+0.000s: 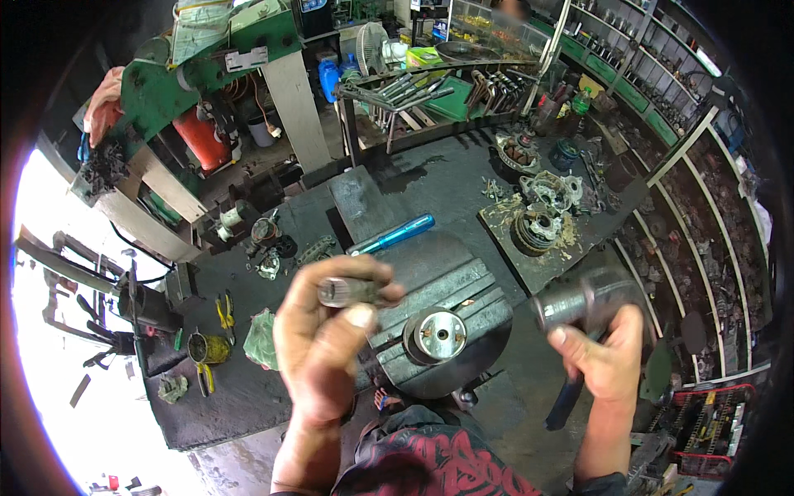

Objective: The person uses a bench grinder to smooth a cylindrical metal part, then moves to a workbench to hammer a small metal ring into the part. They retrieve pliers and continue adjusting the part before returning to the grinder for additional smoothing.

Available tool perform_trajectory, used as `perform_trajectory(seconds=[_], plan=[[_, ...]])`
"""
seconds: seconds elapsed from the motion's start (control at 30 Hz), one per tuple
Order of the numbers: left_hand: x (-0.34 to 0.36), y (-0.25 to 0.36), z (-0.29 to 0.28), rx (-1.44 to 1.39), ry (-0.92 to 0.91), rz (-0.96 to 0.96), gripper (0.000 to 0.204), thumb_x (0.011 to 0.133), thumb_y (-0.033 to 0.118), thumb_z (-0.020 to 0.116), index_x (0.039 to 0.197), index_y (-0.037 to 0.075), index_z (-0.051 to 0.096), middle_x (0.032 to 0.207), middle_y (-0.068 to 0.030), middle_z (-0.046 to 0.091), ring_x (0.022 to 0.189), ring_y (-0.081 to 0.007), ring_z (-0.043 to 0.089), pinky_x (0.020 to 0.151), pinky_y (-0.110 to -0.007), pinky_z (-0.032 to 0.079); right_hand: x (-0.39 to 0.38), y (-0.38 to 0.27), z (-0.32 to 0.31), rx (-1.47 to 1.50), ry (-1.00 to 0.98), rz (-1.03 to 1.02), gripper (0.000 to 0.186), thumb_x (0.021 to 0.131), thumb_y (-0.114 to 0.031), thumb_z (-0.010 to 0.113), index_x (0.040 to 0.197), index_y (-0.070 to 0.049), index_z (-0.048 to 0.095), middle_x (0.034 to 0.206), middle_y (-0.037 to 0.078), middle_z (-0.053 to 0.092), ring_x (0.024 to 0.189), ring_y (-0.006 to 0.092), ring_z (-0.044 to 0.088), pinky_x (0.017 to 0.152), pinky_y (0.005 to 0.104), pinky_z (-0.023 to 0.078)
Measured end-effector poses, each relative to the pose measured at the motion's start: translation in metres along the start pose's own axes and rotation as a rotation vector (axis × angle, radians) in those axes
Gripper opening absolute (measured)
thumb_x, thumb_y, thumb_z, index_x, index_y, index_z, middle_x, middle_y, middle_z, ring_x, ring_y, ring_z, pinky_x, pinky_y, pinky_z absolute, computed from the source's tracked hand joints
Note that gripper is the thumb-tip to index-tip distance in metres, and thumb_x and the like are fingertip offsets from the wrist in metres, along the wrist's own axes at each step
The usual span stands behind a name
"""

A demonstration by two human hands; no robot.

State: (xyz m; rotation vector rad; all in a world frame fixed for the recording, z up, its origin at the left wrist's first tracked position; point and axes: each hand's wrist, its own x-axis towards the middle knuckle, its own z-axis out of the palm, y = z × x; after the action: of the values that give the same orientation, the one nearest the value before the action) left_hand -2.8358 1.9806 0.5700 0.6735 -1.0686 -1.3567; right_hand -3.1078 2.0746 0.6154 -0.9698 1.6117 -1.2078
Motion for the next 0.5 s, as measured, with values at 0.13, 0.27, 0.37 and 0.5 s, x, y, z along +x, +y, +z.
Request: perform_trajectory(seconds=[0.13,0.27,0.37,0.5], plan=[[0.014,0.003,0.002,0.243,-0.055,-0.202,0.022,0.088,0.016,0.06,0.104,0.0,0.058,0.088,-0.0055,0.056,0.078,-0.0127,0.053,0.073,-0.029,0.046,0.003,0.055,0.023,0.077,-0.108,-0.183,0.054,0.068,-0.009,0.096,0.114,0.002,0.07,0.103,0.008,0.074,0.089,0.0141,0.069,0.08,0.0306,0.055],[0.04,0.005,0.006,0.58,-0.388,-0.497,0.021,0.092,0.016,0.069,0.107,0.001,0.064,0.078,0.0001,0.058,0.067,-0.0066,0.054,0.062,-0.024,0.043,0.001,0.088,0.057,0.21,-0.172,-0.208,0.071,0.066,0.005,0.092,0.131,0.006,0.064,0.089,0.001,0.068,0.077,0.0069,0.062,0.071,0.0245,0.052],[0.065,0.008,0.005,0.574,-0.573,-0.705,0.023,0.092,0.01,0.068,0.113,0.0,0.067,0.075,0.0004,0.06,0.061,-0.0072,0.057,0.058,-0.024,0.045,0.004,0.097,0.066,0.221,-0.226,-0.149,0.073,0.073,0.011,0.085,0.14,0.007,0.057,0.095,0.005,0.071,0.086,0.01,0.068,0.081,0.0265,0.056],[0.078,0.008,0.011,0.638,-0.669,-0.86,0.03,0.087,0.011,0.074,0.114,0.0,0.069,0.079,0.0001,0.062,0.064,-0.0068,0.057,0.059,-0.024,0.045,0.012,0.104,0.072,0.382,-0.393,-0.127,0.069,0.082,0.012,0.077,0.144,0.008,0.05,0.118,0.013,0.071,0.107,0.0182,0.071,0.099,0.0331,0.056]])
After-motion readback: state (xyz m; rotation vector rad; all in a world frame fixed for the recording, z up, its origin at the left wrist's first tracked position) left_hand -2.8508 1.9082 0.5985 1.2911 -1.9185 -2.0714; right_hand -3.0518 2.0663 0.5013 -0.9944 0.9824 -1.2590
